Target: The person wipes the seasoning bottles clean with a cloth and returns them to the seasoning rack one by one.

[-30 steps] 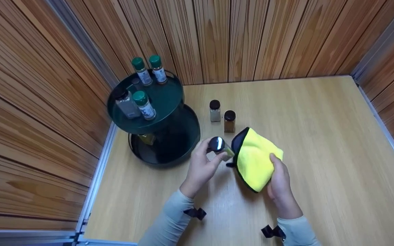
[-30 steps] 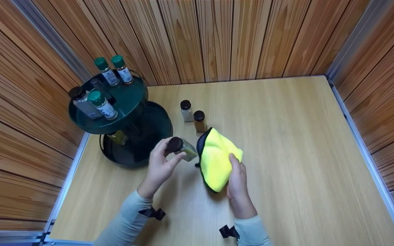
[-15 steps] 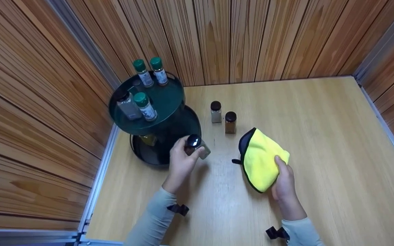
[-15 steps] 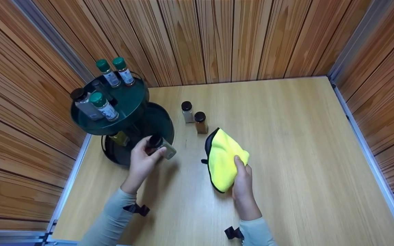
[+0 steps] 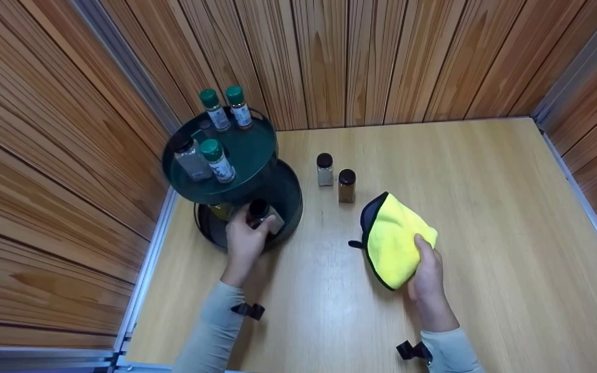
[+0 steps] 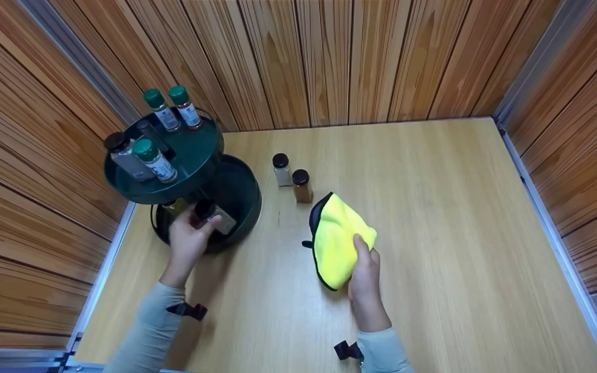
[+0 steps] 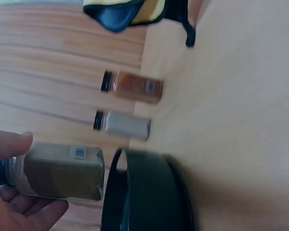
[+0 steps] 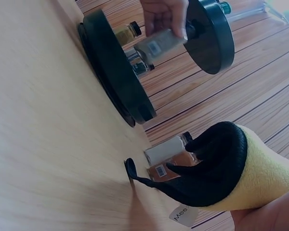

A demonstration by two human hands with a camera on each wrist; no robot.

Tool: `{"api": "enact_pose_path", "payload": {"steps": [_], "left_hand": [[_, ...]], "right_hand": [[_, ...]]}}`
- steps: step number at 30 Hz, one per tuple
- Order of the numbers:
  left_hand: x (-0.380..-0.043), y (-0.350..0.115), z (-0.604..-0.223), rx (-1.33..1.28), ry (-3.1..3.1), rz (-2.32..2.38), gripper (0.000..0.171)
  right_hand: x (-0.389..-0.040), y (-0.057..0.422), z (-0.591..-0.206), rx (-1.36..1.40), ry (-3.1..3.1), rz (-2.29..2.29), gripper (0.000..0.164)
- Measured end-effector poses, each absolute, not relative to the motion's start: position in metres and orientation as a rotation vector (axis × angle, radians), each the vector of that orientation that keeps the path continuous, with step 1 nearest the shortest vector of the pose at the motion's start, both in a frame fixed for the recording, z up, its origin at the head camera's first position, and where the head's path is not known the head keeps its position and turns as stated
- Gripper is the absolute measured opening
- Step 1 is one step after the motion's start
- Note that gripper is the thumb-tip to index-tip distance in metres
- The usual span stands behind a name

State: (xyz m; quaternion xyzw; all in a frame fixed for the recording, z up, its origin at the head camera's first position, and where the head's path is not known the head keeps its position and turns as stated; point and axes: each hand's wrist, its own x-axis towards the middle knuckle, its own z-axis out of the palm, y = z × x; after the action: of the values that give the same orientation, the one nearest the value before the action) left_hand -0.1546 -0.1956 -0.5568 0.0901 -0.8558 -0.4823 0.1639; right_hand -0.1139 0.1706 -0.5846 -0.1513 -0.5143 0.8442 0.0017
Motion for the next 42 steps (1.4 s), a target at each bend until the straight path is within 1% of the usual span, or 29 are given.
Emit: {"api": "enact_pose_path", "payload": {"steps": [7,13,21,26,32,42], "left_hand": [[-0.158,-0.225,-0.561,0.331,-2.389,-1.313,0.031],[-0.159,-0.243,-0.565,0.366,-2.382,-1.311,0.028],[-0.158,-0.258,-0.570,0.411,-2.368,-1.422,0.022],[-0.155,-0.264,-0.574,0.451,-2.421,-1.403,0.026],[-0.156,-0.271,-0.581,0.492,-2.479,-1.317,0.037],[-0.155,-0.274,-0.586,0.526,-2.469,-1.346,0.036]], "right_hand": [[-0.114,0.174,-0.585,-0.509,-1.593,2.652,0.038],[-0.113,0.178,-0.585,-0.525,-1.581,2.648,0.039],[-0.113,0.182,-0.583,-0.559,-1.563,2.602,0.038],[-0.113,0.185,-0.583,-0.564,-1.542,2.597,0.037],[-0.114,0.187,-0.583,-0.568,-1.538,2.605,0.036],[-0.113,0.189,-0.582,-0.589,-1.519,2.617,0.038]]}}
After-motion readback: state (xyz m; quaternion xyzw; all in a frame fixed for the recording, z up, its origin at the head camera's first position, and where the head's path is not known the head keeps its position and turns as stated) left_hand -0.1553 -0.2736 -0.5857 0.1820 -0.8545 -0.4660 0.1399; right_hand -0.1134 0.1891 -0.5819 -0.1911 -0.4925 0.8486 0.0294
